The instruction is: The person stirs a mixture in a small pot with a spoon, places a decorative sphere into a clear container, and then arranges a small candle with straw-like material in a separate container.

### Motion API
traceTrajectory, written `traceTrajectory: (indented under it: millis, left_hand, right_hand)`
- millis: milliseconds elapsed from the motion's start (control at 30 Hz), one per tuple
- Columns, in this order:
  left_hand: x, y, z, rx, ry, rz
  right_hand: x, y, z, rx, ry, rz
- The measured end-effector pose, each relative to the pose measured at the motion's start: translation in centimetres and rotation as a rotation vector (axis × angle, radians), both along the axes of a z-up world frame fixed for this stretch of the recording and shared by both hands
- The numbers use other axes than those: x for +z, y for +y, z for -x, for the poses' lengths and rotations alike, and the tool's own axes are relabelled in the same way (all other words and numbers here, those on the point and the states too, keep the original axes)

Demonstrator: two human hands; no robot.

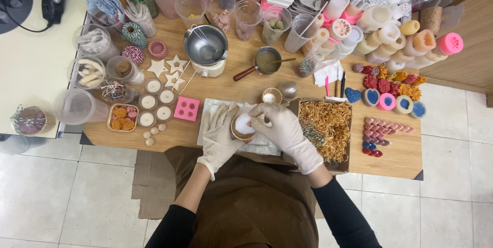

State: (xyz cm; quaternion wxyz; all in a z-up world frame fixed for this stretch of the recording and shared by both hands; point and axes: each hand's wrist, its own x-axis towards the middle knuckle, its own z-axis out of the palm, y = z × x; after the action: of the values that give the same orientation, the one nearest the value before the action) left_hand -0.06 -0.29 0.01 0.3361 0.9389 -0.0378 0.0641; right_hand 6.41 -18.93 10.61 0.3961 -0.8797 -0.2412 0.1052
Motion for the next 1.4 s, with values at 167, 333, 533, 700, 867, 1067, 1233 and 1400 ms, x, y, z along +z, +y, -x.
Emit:
traceTrajectory:
  millis: [167, 333, 533, 700, 867, 1067, 1233, 1400]
  left_hand:
    - [-0.7, -0.3, 0.0, 0.022, -0.032, -0.005]
    - [-0.7, 0.0, 0.1, 0.011, -0.067, -0.022]
    - [-0.1, -0.1, 0.0, 0.016, -0.061, -0.017]
    - [0.3, 0.0, -0.2, 0.005, -0.005, 0.015]
    - [0.5, 0.1, -0.2, 0.0, 0.02, -0.016]
    - [0.4, 0.1, -0.2, -0.006, 0.021, -0.019]
    - [0.2, 0.3, -0.2, -0.033, 0.018, -0.047]
    - [-0.2, 0.1, 0.0, -0.004, -0.026, -0.075]
  right_hand:
    - [-2.5, 1.4, 0.2, 0.096, -0.464, 0.178]
    - [-4.0, 1.5, 0.6, 0.099, -0.51, 0.24]
    - [-5.5, 2.1, 0.5, 0.073, -0.578, 0.327]
    - [-5.5, 1.9, 1.7, 0.079, -0.688, 0.42]
    - [-4.4, 1.4, 3.7, 0.174, -0.613, 0.362]
    - [-5.2, 1.9, 4.4, 0.181, -0.497, 0.54]
    - [-6.1, 2.7, 4.4, 0.191, -0.538, 0.61]
    - [-5.9, 3.3, 4.4, 0.076, -0.695, 0.466]
